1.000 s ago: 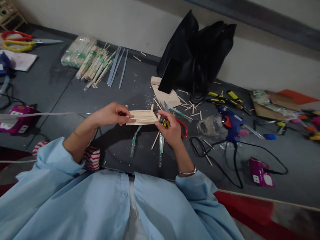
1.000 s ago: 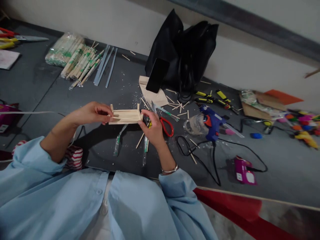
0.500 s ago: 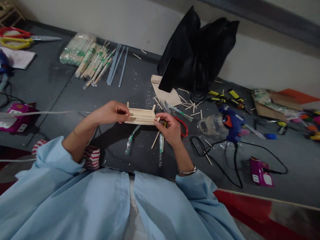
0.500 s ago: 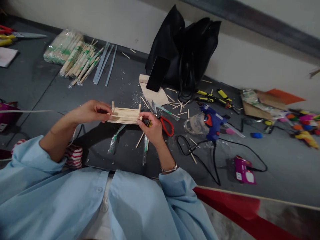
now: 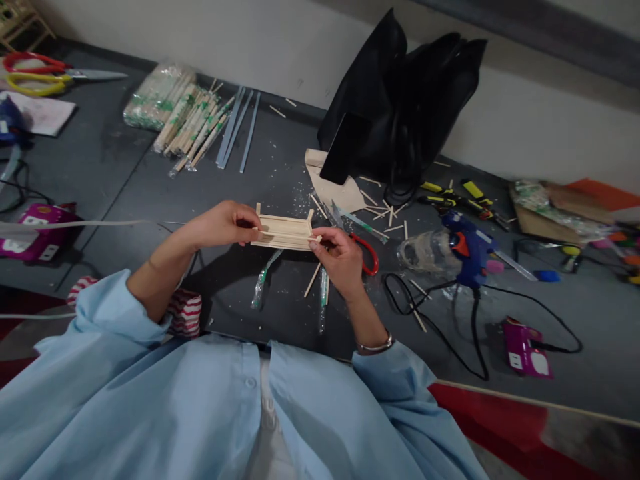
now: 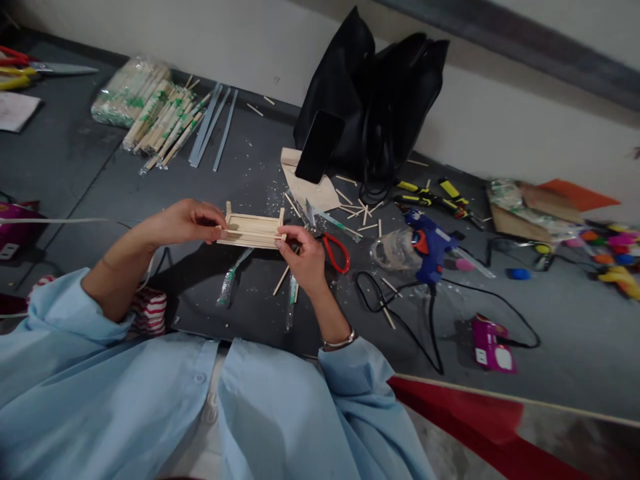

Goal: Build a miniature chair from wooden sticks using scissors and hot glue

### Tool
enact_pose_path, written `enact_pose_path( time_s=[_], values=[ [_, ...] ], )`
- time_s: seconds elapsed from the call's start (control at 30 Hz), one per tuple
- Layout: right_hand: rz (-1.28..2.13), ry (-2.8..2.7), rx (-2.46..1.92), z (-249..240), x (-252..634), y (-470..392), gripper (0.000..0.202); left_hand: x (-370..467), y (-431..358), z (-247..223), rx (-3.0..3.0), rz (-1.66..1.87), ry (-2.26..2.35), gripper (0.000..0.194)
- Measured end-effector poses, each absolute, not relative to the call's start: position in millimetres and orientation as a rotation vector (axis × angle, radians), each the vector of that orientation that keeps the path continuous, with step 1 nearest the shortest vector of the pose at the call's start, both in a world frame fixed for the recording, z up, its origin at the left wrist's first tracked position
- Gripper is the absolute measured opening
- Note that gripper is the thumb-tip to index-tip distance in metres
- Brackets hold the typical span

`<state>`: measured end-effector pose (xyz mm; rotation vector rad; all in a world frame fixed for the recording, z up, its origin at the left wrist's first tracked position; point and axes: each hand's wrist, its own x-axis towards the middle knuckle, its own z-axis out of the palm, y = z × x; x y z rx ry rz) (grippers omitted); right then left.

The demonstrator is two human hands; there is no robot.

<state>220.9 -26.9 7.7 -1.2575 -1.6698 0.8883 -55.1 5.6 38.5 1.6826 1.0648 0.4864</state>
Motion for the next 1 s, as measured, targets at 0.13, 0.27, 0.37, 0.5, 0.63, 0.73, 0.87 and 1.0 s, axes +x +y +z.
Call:
enact_pose_path(
  time_s=[0.13,0.27,0.37,0.5,0.63,0.73,0.87,1.0],
  values=[
    [0.878,-1.653,-1.25,7,220,-27,0.018,-55,6,39,1.692,0.48,1.074,0.027],
    [0.889,-1.628,-1.256,6,219,-27,0.018,-54,6,38,1.692,0.494,1.068,0.025],
    [0.899,-1.613,-1.269,6,218,-28,0.019,-55,6,38,1.688,0.512,1.064,0.024],
    [0.941,-1.548,-1.264,8,218,-29,0.019,-54,5,41,1.641,0.496,1.065,0.023],
    [1.021,-1.453,-1.274,12,218,-32,0.021,-52,3,47,1.52,0.483,1.049,0.024],
    [1.076,-1.378,-1.273,15,220,-32,0.022,-51,3,49,1.419,0.5,1.013,0.023],
    [1.115,-1.335,-1.27,17,221,-32,0.02,-50,3,47,1.3,0.56,0.961,0.026],
    [1.097,-1.354,-1.288,20,223,-31,0.017,-48,2,46,1.2,0.587,0.958,0.026]
  ],
)
